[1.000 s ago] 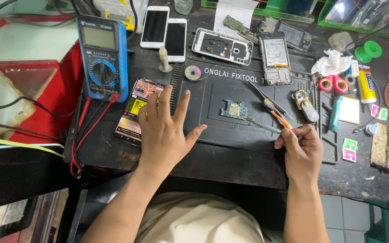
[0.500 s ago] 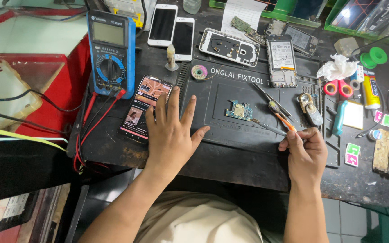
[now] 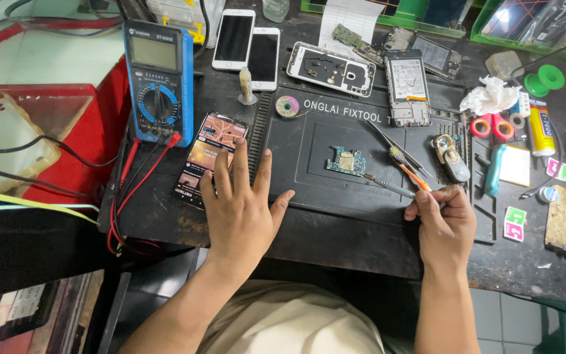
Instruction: The person handles a small circuit board, using tweezers to manipulate components and a magnifying glass to inspect the surface. They then use a small brush to clean the board and apply a liquid from a small bottle onto the circuitry.
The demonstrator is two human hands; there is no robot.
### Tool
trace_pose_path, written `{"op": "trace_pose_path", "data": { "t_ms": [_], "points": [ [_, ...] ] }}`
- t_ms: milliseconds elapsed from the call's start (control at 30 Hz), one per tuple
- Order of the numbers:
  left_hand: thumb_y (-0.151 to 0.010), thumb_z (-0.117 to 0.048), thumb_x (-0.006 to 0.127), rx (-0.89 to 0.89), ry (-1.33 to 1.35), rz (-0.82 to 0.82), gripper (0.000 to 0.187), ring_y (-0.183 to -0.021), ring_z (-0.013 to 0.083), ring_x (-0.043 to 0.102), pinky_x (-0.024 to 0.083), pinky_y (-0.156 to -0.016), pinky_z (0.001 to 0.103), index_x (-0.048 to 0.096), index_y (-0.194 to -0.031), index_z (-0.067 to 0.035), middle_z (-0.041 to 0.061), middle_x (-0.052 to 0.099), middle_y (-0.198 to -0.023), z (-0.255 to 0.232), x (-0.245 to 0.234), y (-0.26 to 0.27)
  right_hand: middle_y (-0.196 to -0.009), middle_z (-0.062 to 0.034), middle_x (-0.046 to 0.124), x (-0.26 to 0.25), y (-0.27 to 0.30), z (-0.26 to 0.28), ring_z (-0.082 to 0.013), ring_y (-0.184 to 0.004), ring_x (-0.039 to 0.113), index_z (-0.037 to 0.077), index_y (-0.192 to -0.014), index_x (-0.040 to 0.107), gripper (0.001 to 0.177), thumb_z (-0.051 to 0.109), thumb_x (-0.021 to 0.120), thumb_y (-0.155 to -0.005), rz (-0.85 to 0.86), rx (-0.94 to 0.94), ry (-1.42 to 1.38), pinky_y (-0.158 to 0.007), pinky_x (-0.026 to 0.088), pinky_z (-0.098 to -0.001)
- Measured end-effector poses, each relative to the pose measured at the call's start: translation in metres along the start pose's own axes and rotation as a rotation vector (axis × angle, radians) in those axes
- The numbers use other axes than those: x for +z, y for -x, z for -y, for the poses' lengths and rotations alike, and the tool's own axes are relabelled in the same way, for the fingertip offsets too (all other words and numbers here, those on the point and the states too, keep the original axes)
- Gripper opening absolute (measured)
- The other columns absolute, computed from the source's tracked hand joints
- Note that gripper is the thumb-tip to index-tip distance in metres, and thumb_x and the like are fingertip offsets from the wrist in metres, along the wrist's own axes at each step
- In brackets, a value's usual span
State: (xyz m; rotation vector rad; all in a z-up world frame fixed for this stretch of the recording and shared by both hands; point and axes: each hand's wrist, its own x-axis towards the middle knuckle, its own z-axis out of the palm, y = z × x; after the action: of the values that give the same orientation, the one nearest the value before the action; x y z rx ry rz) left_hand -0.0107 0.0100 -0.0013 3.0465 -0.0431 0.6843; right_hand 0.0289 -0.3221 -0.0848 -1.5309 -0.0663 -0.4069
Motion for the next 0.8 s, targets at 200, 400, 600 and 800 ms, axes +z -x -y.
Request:
{"op": "trace_pose_path", "data": {
  "t_ms": [200,400,600,800],
  "points": [
    [-0.095,-0.06,0.059,0.097,0.125,0.024,0.068,-0.14,0.0497,0.039,0.037,-0.102,0.069,0.058,-0.146,-0.015,0.025,0.039,-0.157,0.006,0.009,-0.01,-0.061,-0.0189,0.059,0.002,0.001,0.0,-0.0202,-0.054,0.061,-0.002,-0.098,0.052,0.016,-0.003,0.066,-0.104,-0.01,-0.003,-0.008,-0.065,0.054,-0.0279],
    [-0.097,-0.064,0.052,0.134,0.174,0.054,0.072,-0.141,0.0519,0.038,0.033,-0.104,0.071,0.052,-0.151,-0.016,0.025,0.037,-0.158,0.001,-0.002,0.002,-0.064,-0.0179,0.059,0.004,0.0,0.005,-0.0212,-0.057,0.063,-0.001,-0.103,0.051,0.013,-0.002,0.064,-0.107,-0.029,-0.008,-0.023,-0.066,0.054,-0.0288],
    [-0.096,-0.058,0.06,-0.05,0.094,-0.17,0.055,-0.137,0.0456,0.052,0.042,-0.108,0.064,0.065,-0.13,-0.015,0.019,0.053,-0.147,0.043,-0.031,0.035,-0.079,-0.0107,0.06,0.017,0.004,0.039,-0.0177,-0.074,0.064,0.009,-0.101,0.053,0.012,0.007,0.062,-0.108,-0.016,0.186,0.054,-0.078,0.055,-0.0273],
    [-0.095,-0.053,0.06,0.0,0.319,-0.198,0.057,-0.143,0.0565,0.037,0.039,-0.119,0.07,0.063,-0.119,0.0,0.03,0.034,-0.152,0.074,-0.017,0.048,-0.079,-0.0108,0.061,0.017,0.005,0.041,-0.017,-0.075,0.065,0.009,-0.103,0.053,0.013,0.005,0.063,-0.109,-0.002,0.194,0.111,-0.079,0.054,-0.0268]
  ]
}}
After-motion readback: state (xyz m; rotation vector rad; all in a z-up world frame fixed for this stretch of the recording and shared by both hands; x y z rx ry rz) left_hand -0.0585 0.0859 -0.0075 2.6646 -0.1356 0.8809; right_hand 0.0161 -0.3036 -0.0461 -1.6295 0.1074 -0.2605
